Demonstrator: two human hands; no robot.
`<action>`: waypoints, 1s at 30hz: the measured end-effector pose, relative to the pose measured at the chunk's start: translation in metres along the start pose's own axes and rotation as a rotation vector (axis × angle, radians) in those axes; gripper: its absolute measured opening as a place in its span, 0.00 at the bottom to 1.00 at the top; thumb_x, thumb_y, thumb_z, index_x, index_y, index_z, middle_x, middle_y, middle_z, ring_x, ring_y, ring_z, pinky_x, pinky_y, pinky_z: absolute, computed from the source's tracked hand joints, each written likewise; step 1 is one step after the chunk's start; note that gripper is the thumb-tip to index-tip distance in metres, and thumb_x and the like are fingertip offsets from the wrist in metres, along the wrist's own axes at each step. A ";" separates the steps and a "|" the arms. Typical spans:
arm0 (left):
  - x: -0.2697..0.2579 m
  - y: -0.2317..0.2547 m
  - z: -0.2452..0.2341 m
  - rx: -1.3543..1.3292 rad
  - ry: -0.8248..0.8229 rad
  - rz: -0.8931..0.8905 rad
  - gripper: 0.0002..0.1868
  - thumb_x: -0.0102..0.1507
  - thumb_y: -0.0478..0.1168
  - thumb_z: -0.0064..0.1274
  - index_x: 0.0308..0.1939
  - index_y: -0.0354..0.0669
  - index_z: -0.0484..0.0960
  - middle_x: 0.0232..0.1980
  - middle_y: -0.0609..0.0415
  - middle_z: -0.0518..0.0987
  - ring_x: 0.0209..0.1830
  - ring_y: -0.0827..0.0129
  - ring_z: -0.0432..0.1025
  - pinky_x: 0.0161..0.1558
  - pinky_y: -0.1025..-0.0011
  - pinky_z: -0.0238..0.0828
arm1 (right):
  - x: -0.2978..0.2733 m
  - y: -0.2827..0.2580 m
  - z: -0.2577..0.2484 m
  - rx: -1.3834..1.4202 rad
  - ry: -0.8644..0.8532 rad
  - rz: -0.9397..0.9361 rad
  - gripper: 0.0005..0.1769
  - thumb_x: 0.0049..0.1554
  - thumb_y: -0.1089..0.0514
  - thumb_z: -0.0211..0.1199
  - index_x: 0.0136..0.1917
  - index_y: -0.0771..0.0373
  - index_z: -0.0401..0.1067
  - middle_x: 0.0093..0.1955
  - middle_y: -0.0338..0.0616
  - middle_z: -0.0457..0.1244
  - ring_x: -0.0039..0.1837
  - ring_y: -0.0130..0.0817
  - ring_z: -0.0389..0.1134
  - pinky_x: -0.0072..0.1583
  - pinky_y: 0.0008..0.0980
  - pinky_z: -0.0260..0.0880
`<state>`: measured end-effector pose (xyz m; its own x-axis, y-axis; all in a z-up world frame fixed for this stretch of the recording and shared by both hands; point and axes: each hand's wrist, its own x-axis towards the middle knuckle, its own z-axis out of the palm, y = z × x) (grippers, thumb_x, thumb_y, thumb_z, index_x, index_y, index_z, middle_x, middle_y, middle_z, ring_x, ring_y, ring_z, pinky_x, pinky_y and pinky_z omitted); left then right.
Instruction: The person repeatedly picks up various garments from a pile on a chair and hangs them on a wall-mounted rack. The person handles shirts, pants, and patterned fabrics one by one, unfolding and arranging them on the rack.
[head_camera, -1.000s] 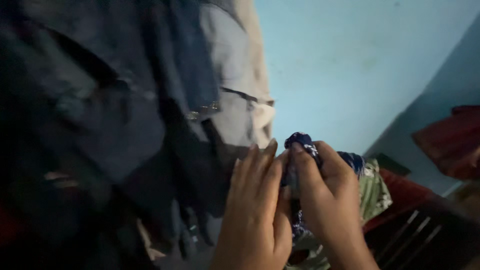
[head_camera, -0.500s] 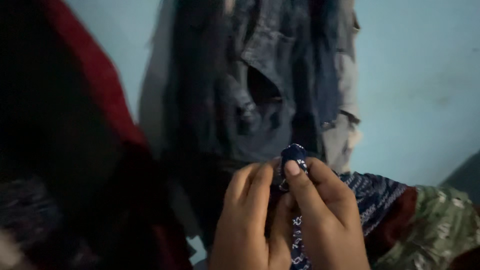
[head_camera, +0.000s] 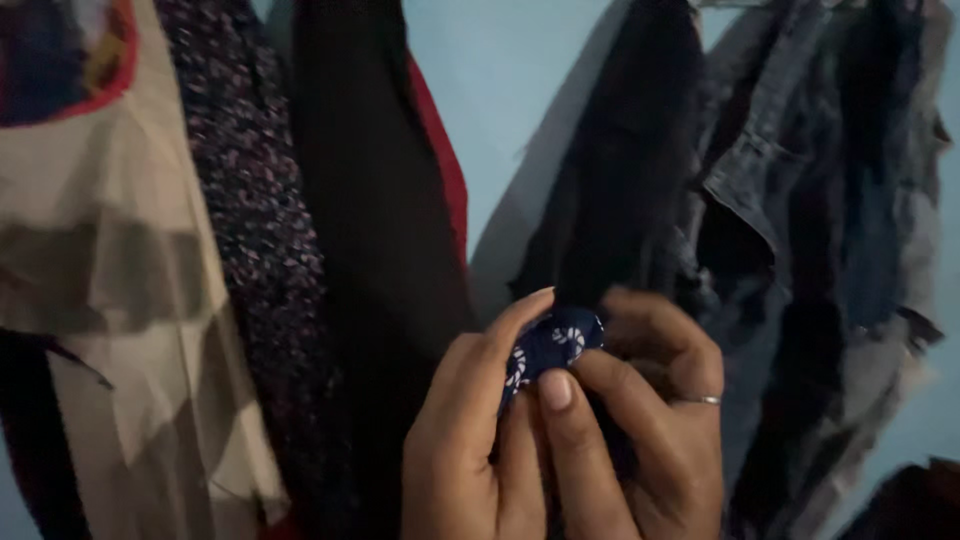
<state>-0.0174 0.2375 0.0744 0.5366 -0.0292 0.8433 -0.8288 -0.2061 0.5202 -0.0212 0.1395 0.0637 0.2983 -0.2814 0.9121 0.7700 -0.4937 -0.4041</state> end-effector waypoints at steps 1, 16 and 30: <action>0.007 -0.004 -0.004 -0.001 0.003 0.019 0.22 0.70 0.32 0.41 0.68 0.40 0.74 0.50 0.49 0.82 0.51 0.67 0.81 0.53 0.71 0.81 | 0.006 0.001 0.004 -0.005 -0.024 -0.026 0.07 0.58 0.66 0.63 0.48 0.73 0.76 0.66 0.57 0.61 0.64 0.37 0.69 0.63 0.31 0.70; 0.136 -0.054 -0.076 0.193 0.149 0.270 0.08 0.66 0.36 0.54 0.48 0.39 0.84 0.41 0.52 0.82 0.37 0.69 0.80 0.38 0.74 0.76 | 0.113 0.050 0.111 0.619 -0.202 0.360 0.08 0.52 0.71 0.67 0.47 0.70 0.81 0.52 0.49 0.73 0.53 0.32 0.76 0.57 0.31 0.77; 0.281 -0.127 -0.148 0.377 0.211 0.624 0.12 0.72 0.36 0.51 0.59 0.42 0.78 0.53 0.44 0.82 0.50 0.55 0.81 0.47 0.65 0.77 | 0.248 0.066 0.236 0.316 -0.212 -0.196 0.07 0.60 0.68 0.65 0.51 0.67 0.81 0.47 0.46 0.73 0.45 0.29 0.70 0.47 0.27 0.69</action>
<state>0.2150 0.4004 0.2652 -0.0873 -0.0700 0.9937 -0.8380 -0.5343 -0.1112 0.2364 0.2316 0.2793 0.2131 -0.0156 0.9769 0.9487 -0.2357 -0.2108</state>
